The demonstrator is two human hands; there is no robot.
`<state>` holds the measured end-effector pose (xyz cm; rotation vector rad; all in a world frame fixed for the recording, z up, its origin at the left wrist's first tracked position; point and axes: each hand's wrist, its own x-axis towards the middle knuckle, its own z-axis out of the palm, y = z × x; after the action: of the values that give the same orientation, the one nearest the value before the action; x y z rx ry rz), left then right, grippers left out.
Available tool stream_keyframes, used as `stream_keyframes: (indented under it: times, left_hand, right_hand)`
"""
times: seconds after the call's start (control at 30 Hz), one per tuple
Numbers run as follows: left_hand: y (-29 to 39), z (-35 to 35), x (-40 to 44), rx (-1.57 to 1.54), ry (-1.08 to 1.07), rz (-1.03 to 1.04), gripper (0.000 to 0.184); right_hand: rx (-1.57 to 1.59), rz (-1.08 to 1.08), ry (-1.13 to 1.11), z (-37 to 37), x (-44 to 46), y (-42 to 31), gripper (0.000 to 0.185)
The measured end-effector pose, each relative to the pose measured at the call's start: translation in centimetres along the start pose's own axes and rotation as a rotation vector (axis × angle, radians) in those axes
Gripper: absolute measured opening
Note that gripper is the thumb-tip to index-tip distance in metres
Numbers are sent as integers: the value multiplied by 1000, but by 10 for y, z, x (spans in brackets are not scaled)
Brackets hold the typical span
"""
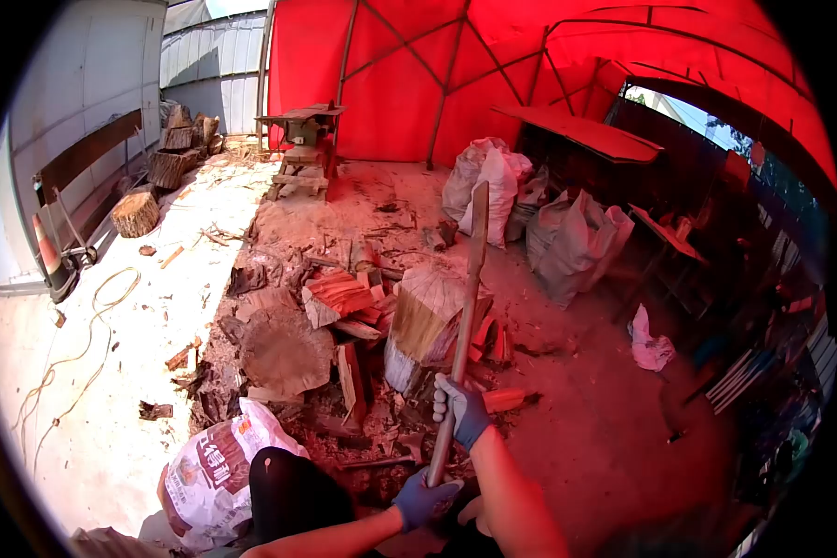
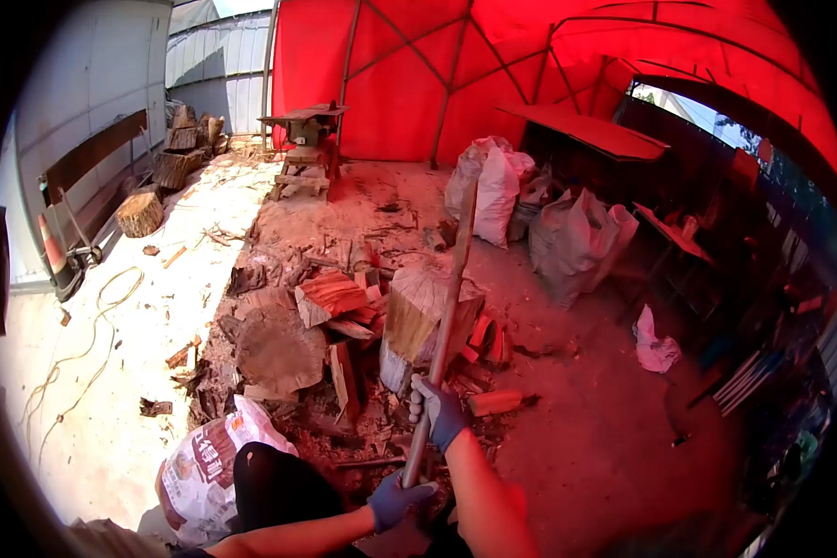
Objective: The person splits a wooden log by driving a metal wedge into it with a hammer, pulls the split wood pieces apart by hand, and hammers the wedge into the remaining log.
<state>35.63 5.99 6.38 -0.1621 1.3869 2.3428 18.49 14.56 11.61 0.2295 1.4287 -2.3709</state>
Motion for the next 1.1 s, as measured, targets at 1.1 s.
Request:
stream_keyframes:
  times: [1.1]
  left_hand:
    - [540,154,51,1286,88,1335,25]
  right_hand:
    - [-350,-1614,-402,317,-118,-418,17]
